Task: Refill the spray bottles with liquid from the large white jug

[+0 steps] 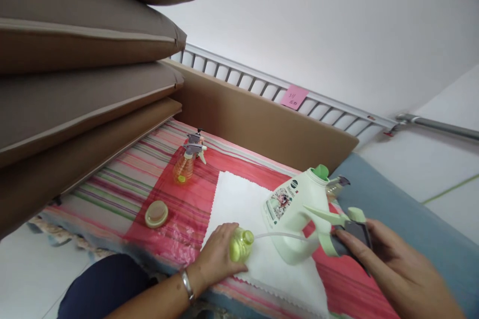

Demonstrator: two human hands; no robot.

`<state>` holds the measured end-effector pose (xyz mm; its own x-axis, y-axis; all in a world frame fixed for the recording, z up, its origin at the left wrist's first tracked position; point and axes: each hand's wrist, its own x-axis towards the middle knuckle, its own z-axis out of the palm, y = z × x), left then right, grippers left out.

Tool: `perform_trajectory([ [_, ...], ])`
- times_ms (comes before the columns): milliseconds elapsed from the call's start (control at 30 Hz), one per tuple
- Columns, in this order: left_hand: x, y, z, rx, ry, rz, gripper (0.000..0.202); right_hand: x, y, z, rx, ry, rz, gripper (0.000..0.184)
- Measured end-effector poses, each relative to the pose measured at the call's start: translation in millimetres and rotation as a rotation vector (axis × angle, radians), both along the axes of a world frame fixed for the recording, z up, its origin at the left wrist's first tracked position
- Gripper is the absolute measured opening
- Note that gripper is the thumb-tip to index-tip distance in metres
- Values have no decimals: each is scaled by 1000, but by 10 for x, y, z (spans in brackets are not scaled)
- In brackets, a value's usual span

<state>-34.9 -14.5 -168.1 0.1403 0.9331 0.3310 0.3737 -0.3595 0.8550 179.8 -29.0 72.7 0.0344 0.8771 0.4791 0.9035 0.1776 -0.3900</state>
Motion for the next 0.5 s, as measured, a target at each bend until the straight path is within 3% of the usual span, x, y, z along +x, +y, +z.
perform_trajectory([
  [167,-4,-5,-7,14,30,-14,87,-78,81,-207,-47,-53,96,45],
  [367,48,32,43,18,73,-23,89,-544,191,-671,-165,-218,310,30],
  [500,86,53,78,-2,91,-12,90,-681,322,-896,-178,-246,251,28],
])
